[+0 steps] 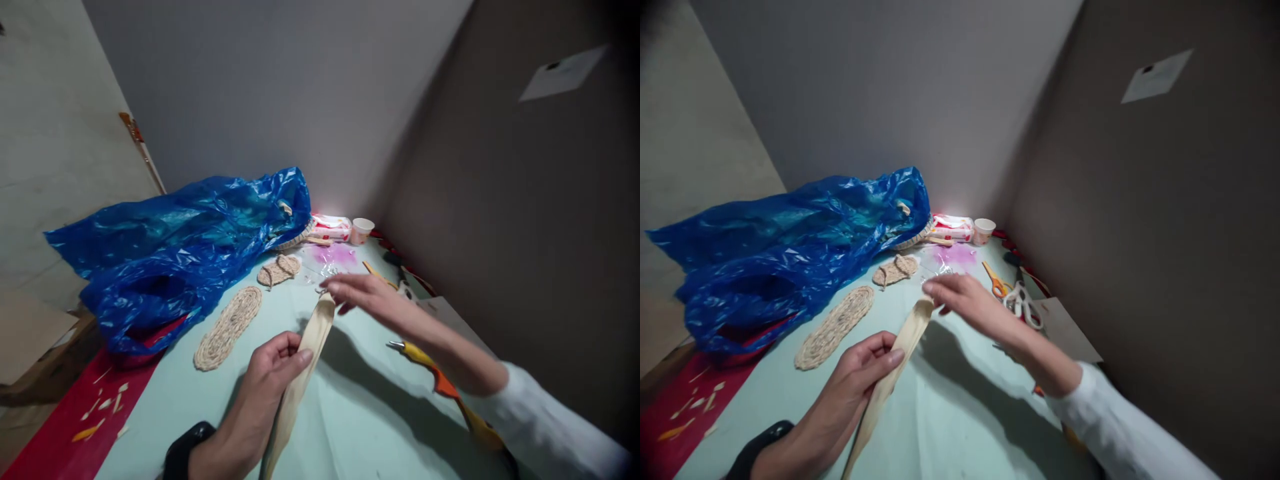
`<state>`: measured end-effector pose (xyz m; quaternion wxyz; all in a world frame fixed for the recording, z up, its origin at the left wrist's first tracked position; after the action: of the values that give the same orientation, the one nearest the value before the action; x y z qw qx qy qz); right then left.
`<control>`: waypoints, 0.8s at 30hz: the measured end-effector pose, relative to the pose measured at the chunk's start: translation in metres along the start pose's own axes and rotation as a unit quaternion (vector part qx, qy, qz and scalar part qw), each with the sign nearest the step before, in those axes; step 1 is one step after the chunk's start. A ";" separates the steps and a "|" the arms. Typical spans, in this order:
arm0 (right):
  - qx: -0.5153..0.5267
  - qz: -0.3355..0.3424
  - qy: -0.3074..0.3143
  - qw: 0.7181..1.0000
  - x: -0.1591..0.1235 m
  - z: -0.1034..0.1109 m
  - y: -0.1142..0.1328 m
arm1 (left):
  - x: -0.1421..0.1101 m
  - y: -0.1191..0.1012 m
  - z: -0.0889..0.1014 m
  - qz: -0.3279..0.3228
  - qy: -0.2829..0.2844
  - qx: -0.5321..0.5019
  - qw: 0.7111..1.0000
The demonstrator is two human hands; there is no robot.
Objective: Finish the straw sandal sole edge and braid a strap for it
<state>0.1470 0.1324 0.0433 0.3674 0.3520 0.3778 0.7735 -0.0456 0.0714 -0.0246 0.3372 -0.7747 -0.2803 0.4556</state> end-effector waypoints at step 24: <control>0.079 -0.013 -0.368 0.926 -0.091 0.015 -0.036 | -0.024 0.010 -0.001 0.032 -0.014 0.353 0.935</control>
<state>0.2143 0.0772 -0.0042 0.4615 0.6353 0.2804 0.5520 -0.0534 0.0470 -0.0198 0.5703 -0.6075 -0.0812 0.5469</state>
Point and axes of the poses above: each hand's wrist, its own x-axis towards the middle knuckle, its own z-axis out of the back of the hand, y = z × x, the point moved 2 cm from there along x, towards the middle knuckle, and after that the axes turned 15 degrees about z, right-handed, at the moved point
